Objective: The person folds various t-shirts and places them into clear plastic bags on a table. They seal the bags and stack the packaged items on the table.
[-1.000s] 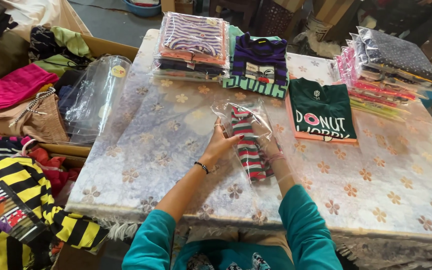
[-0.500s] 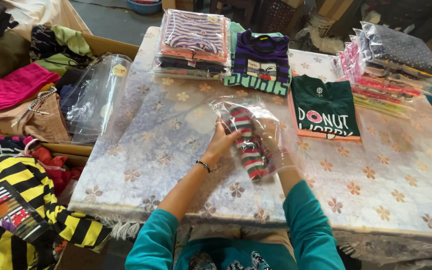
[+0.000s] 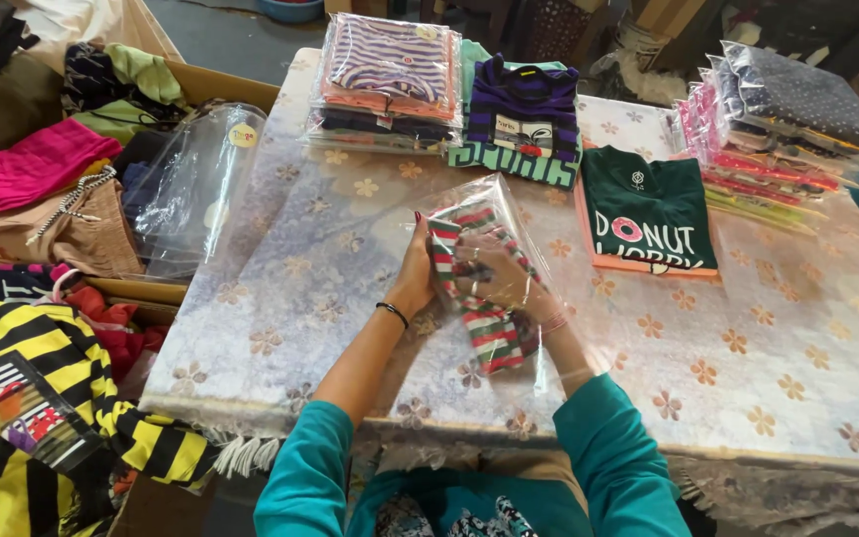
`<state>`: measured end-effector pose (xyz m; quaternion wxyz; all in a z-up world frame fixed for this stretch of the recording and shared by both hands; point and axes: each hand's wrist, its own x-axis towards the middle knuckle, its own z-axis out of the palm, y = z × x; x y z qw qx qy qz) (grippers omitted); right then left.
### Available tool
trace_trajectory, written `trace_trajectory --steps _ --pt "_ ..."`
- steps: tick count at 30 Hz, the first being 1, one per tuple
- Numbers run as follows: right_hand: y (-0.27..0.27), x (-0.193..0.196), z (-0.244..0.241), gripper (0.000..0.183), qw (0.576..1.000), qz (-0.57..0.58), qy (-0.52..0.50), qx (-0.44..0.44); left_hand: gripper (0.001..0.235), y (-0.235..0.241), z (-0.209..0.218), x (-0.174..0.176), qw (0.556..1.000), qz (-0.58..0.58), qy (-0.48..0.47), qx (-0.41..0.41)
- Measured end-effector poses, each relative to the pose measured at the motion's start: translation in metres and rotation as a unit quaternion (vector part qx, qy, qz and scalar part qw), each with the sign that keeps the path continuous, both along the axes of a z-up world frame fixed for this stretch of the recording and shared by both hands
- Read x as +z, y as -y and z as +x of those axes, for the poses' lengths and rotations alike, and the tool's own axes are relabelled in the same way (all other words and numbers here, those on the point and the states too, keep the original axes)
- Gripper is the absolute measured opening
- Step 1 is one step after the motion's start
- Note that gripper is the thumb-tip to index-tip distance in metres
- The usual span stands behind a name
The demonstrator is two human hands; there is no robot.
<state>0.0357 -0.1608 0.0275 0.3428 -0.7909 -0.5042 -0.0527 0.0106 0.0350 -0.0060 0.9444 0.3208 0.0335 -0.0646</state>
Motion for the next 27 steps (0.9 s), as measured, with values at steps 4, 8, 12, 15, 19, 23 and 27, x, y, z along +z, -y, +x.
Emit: trace_trajectory --steps 4,8,12,15,19,23,27 --pt "-0.011 -0.038 0.004 0.066 0.999 0.033 0.018 0.01 0.068 -0.002 0.0 0.004 1.0 0.023 -0.006 -0.008" --pt "-0.018 -0.041 0.006 0.096 0.994 -0.096 0.043 -0.038 0.063 -0.001 0.015 -0.02 0.966 0.244 -0.034 0.081" --pt "-0.027 0.049 -0.053 0.08 0.922 -0.321 0.077 -0.203 0.087 -0.011 0.041 -0.058 0.869 0.369 0.098 0.313" --pt "-0.041 0.091 -0.082 0.068 0.895 -0.371 -0.021 -0.245 0.09 -0.002 -0.008 0.014 0.828 0.462 0.065 0.311" --pt "-0.004 -0.041 0.003 0.077 0.997 0.056 -0.045 0.027 0.095 0.015 -0.041 0.059 0.862 0.461 0.005 0.209" --pt "0.037 -0.101 0.004 0.06 0.981 -0.105 0.138 -0.089 0.05 0.04 -0.074 0.069 0.527 0.77 0.277 0.23" --pt "-0.036 -0.025 -0.009 0.076 0.956 -0.18 0.174 -0.155 0.093 0.087 -0.13 0.101 0.516 0.712 0.47 0.077"
